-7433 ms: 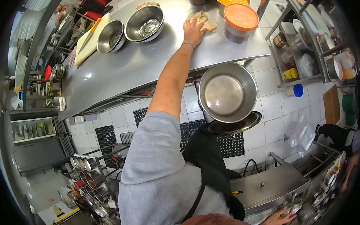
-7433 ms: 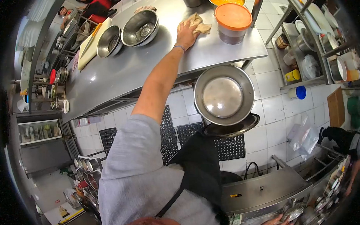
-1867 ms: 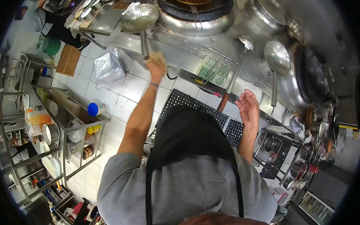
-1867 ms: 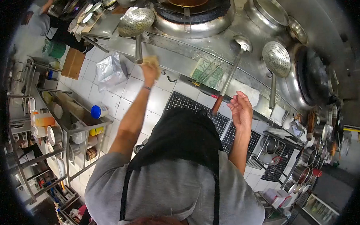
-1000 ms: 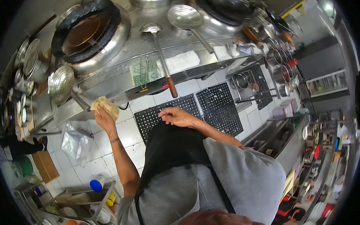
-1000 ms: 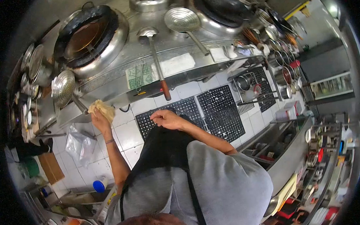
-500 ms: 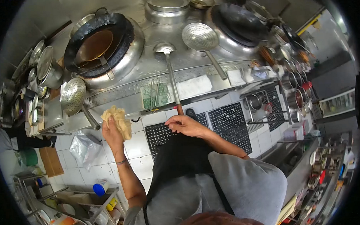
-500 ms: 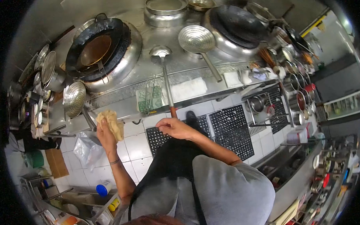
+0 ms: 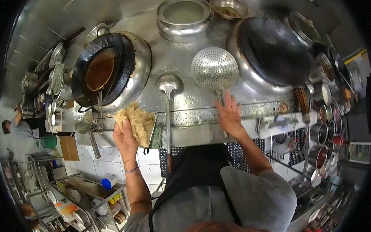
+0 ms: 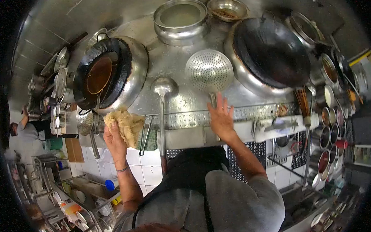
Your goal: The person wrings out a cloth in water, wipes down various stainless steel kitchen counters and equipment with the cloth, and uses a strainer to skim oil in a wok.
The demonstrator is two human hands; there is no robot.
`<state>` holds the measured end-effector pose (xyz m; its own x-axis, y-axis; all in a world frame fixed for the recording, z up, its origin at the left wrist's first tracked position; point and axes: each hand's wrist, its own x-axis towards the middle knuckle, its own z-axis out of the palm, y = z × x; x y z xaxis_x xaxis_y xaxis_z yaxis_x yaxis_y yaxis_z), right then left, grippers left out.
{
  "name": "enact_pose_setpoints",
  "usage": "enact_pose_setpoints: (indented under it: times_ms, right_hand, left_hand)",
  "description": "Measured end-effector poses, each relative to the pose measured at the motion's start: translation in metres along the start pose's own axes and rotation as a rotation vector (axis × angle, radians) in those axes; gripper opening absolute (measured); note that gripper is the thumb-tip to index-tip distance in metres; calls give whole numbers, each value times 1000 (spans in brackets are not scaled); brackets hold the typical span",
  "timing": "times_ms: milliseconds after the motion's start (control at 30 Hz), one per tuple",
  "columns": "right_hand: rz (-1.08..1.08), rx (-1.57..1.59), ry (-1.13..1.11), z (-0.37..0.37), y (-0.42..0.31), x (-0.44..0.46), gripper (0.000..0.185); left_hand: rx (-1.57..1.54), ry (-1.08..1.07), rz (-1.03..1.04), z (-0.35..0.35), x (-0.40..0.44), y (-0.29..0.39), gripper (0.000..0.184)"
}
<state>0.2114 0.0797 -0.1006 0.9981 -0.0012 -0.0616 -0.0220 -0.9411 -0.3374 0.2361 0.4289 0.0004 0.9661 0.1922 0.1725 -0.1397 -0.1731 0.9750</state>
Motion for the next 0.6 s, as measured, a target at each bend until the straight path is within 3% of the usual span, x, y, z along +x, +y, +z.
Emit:
enact_pose_setpoints:
  times_ms: [67,233,367,500,600]
  right_hand:
    - [2,68,-156,-5,35,7,71]
    - [24,128,-269,-16,84,17,61]
    - [17,111,-414,-54,78,47,53]
    - [-327,267,-208,-82,65,136,52]
    - [-376,308,-153,-104,39,244,47]
  left_hand:
    - [54,30,40,9,13,12,29]
    - [141,-54,23,16,59,37,29]
    - [204,-153,95,35,109,54,28]
    - [368,-323,176,86,183,57,24]
    - [527,-343,509,133,237,30,25]
